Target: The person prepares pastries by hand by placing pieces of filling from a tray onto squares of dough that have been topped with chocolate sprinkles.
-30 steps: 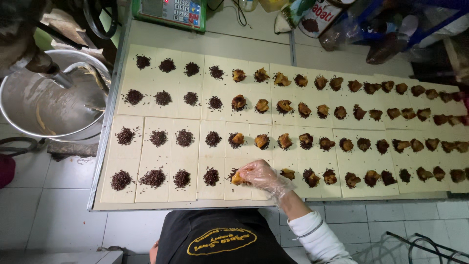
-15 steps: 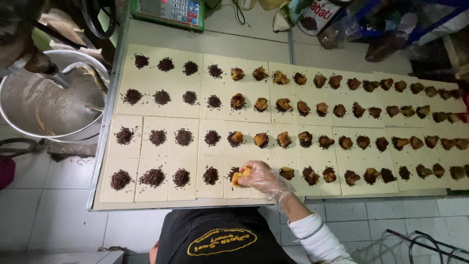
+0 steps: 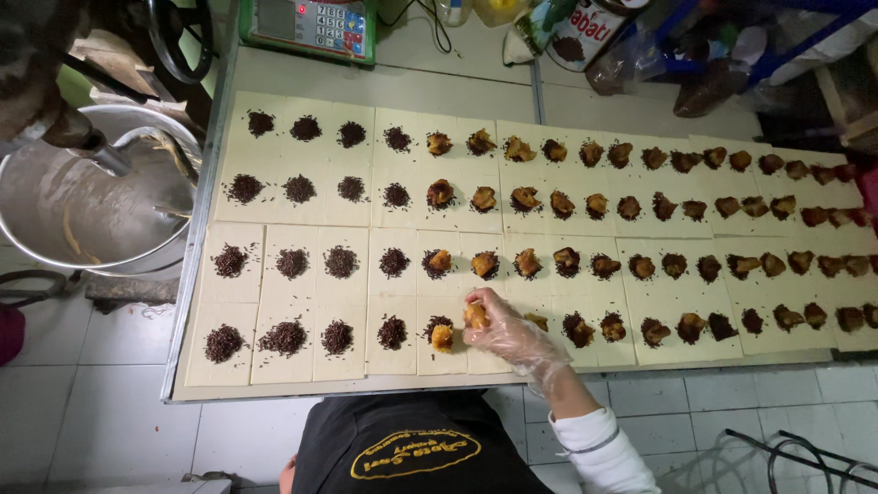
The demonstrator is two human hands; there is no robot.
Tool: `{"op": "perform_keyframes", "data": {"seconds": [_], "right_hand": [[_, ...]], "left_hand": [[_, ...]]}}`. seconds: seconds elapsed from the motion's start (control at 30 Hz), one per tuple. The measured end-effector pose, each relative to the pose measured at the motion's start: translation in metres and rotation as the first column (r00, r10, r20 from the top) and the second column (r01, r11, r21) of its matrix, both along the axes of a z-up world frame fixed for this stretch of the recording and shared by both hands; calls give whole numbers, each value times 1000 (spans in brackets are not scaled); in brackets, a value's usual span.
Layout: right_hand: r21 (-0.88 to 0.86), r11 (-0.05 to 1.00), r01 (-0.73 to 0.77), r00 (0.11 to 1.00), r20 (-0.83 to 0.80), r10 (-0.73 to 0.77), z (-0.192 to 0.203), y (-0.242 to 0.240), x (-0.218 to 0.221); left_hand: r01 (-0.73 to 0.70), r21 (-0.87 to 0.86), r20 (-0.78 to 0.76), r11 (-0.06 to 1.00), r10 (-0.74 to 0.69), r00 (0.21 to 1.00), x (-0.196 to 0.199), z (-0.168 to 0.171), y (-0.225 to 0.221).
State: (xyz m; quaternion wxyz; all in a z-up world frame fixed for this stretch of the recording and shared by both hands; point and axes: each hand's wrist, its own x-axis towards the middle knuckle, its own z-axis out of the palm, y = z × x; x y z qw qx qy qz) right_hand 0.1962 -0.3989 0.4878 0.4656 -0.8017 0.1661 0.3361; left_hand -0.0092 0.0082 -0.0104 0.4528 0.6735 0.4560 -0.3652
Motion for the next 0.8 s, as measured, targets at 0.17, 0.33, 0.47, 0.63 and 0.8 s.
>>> {"op": "perform_keyframes", "data": {"seconds": [0.17,0.33,0.47,0.63,0.8], "right_hand": [[313,947,-74,946,324,-33,-61,-31,2],[197,975,99,980,152,-130,-27,-3,9],[179,976,127,992,2,-130,-18,14,14],[123,992,0,999,32,-4,-35,29,21],[319,926,200,979,-38,-199,-62,47,25]], "left_hand": [[29,10,-76,1000,-28,997,7,0,1],[86,35,-25,996,-85,996,4,2,-1],[-21,40,43,999,19,999,-1,1,-3],[-105,15,36,994,104,994,-2,-1,-1],[-114,-42,48,993,116,992,-3,-4,-1]]}}
